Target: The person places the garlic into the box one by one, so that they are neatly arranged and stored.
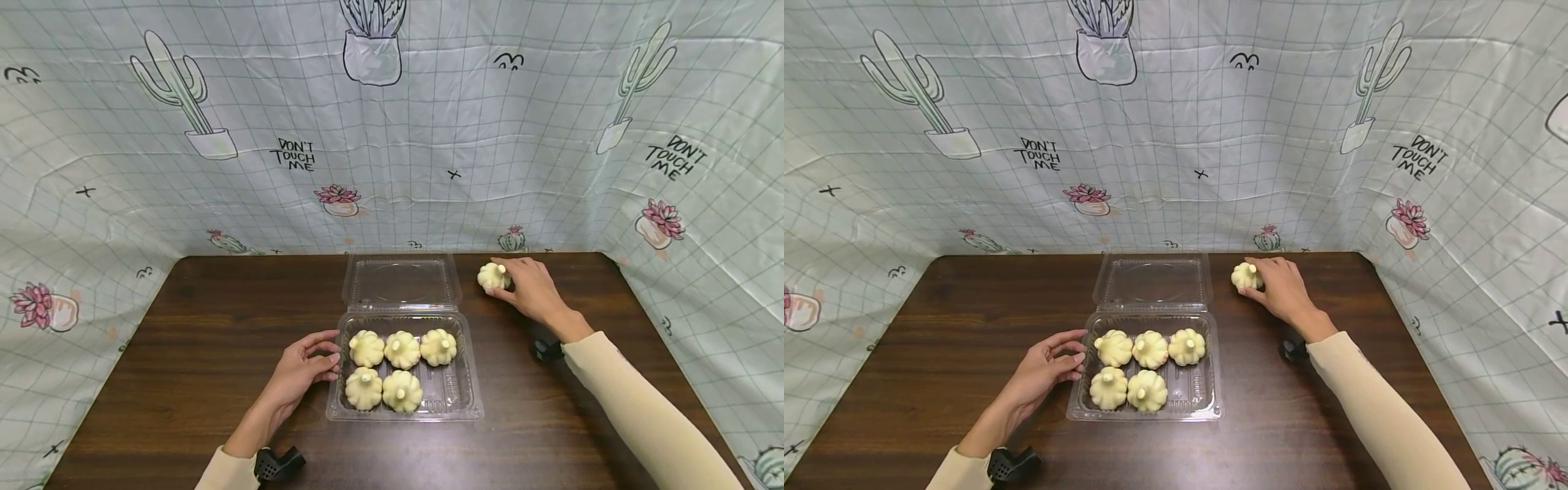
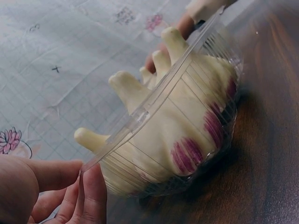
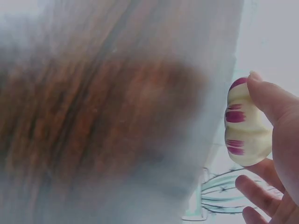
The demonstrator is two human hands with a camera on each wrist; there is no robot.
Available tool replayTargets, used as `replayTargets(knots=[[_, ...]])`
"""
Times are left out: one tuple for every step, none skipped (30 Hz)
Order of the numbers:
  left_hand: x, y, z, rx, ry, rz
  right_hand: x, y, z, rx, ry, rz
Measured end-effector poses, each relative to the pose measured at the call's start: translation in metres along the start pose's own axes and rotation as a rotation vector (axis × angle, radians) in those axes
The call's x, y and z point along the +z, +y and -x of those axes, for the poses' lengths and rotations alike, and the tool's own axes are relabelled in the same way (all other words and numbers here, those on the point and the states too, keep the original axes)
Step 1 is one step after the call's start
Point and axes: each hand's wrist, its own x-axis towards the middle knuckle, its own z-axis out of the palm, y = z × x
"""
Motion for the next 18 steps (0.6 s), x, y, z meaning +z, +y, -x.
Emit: replayTargets(knots=[[0.0,0.0,0.0,0.0,0.0,0.0,-0.002,-0.002,0.002,-0.002,0.009,0.001],[0.0,0.0,0.0,0.0,-0.001,-0.001,-0.004,-0.004,0.003,-0.005,0.017,0.002],[0.0,0.001,0.0,-0.001,-0.001,-0.002,-0.007,-0.006,0.005,-0.008,0.024,0.001],[0.0,0.001,0.0,-0.001,-0.001,-0.003,-0.01,-0.009,0.007,-0.011,0.03,-0.002],[0.0,0.001,0.0,-0.001,-0.001,-0.004,-0.012,-0.011,0.009,-0.017,0.039,-0.004],[0.0,0.001,0.0,-0.002,-0.001,-0.005,-0.015,-0.014,0.011,-0.024,0.046,-0.006],[-0.001,0.001,0.0,-0.002,-0.001,-0.008,-0.018,-0.017,0.013,-0.031,0.053,-0.01],[-0.001,0.001,0.001,-0.001,-0.001,-0.009,-0.021,-0.02,0.015,-0.039,0.061,-0.014],[0.0,0.001,0.001,-0.002,0.0,-0.01,-0.023,-0.023,0.017,-0.048,0.07,-0.019],[0.0,0.001,0.001,-0.001,0.001,-0.01,-0.025,-0.026,0.019,-0.058,0.079,-0.023],[0.0,0.001,0.001,-0.001,0.002,-0.011,-0.028,-0.03,0.021,-0.069,0.09,-0.027],[0.0,0.001,0.001,-0.001,0.001,-0.011,-0.03,-0.033,0.023,-0.079,0.099,-0.031],[0.0,0.002,0.001,-0.001,0.001,-0.011,-0.032,-0.036,0.025,-0.091,0.11,-0.035],[0.0,0.002,0.001,-0.001,0.001,-0.01,-0.034,-0.04,0.027,-0.103,0.12,-0.039],[0.0,0.002,0.001,-0.001,0.001,-0.01,-0.036,-0.043,0.029,-0.116,0.13,-0.042],[0.0,0.001,0.001,-0.001,0.0,-0.01,-0.037,-0.046,0.031,-0.131,0.143,-0.045],[0.0,0.001,0.001,-0.001,0.0,-0.011,-0.039,-0.049,0.033,-0.145,0.154,-0.049],[0.001,0.001,0.001,-0.001,0.001,-0.011,-0.04,-0.052,0.035,-0.16,0.164,-0.052]])
